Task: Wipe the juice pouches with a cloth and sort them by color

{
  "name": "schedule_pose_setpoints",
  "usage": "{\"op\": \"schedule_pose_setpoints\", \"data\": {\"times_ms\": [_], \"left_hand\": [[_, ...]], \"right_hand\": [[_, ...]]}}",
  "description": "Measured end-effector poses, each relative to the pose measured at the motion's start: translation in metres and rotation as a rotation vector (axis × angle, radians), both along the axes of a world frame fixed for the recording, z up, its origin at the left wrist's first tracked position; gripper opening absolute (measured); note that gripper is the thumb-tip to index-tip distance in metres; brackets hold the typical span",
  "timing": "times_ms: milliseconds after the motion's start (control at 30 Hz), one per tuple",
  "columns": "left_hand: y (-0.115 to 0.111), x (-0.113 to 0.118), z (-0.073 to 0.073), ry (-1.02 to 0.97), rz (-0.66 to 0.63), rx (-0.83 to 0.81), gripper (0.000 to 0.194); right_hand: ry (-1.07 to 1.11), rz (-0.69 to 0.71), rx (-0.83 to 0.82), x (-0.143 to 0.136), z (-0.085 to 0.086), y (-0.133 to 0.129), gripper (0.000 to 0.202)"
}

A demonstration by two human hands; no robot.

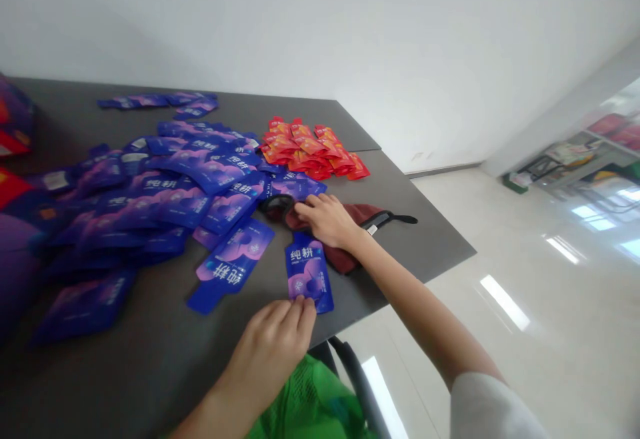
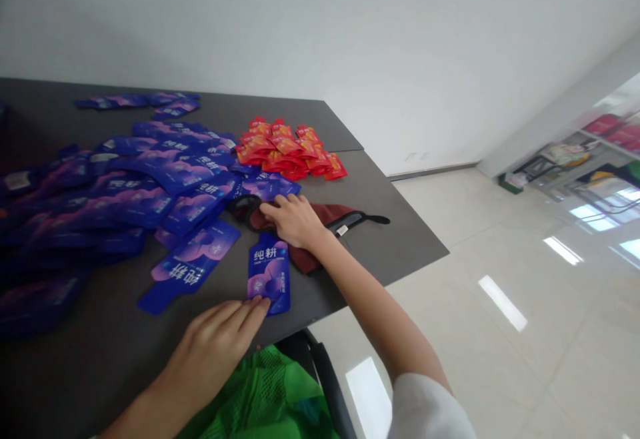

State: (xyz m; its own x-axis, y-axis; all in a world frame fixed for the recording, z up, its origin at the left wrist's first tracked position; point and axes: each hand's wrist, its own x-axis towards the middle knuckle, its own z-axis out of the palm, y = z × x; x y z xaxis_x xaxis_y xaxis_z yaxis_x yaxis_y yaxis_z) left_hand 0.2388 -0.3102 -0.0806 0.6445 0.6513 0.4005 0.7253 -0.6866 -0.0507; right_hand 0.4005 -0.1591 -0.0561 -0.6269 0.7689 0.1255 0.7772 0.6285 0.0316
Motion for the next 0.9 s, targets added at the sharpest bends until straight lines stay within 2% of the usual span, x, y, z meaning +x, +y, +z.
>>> {"op": "schedule_pose_setpoints", "data": {"times_ms": [67,167,200,267,367,433,467,533,633,667,700,767,833,900], "left_hand": [[-0.002,0.001,0.000,-0.009,0.041,-0.031,0.040],[-0.004,0.002,-0.002,0.003,0.054,-0.075,0.036],[-0.003,0.001,-0.002,0.006,0.050,-0.087,0.031],[-0.001,0.001,-0.002,-0.010,0.039,-0.104,0.025],[0.005,0.002,0.002,-0.172,0.001,-0.111,0.021],[0.007,0.005,0.009,-0.406,0.010,-0.146,0.011],[0.007,0.006,0.012,-0.546,0.040,-0.194,0.009],[0.004,0.008,0.017,-0.815,0.129,-0.366,0.017],[-0.003,0.006,0.013,-1.051,0.283,-0.595,0.016],[-0.006,0.003,0.009,-1.054,0.337,-0.590,0.010],[-0.010,0.000,0.004,-1.009,0.393,-0.516,0.009],[-0.016,-0.008,-0.004,-0.786,0.457,-0.248,0.027],[-0.018,-0.015,-0.005,-0.497,0.392,-0.024,0.037],[-0.012,-0.017,0.000,-0.257,0.223,0.019,0.042]], "right_hand": [[0.074,-0.014,0.038,0.002,0.013,-0.013,0.025],[0.168,0.138,-0.003,0.001,0.027,-0.056,0.021],[0.148,0.211,-0.045,0.000,0.027,-0.068,0.017],[0.084,0.267,-0.100,0.000,0.019,-0.081,0.013],[0.005,0.119,-0.072,0.007,-0.001,-0.064,0.014],[-0.021,-0.023,-0.009,0.019,-0.008,-0.042,0.016],[-0.012,-0.087,0.027,0.026,-0.008,-0.033,0.018],[0.079,-0.198,0.098,0.042,-0.002,-0.023,0.024],[0.335,-0.316,0.217,0.063,0.011,-0.027,0.030],[0.397,-0.336,0.250,0.068,0.012,-0.031,0.029],[0.429,-0.348,0.272,0.072,0.012,-0.034,0.029],[0.420,-0.362,0.278,0.076,0.006,-0.038,0.027],[0.382,-0.362,0.248,0.076,-0.001,-0.038,0.026],[0.395,-0.351,0.222,0.074,-0.003,-0.040,0.025]]}}
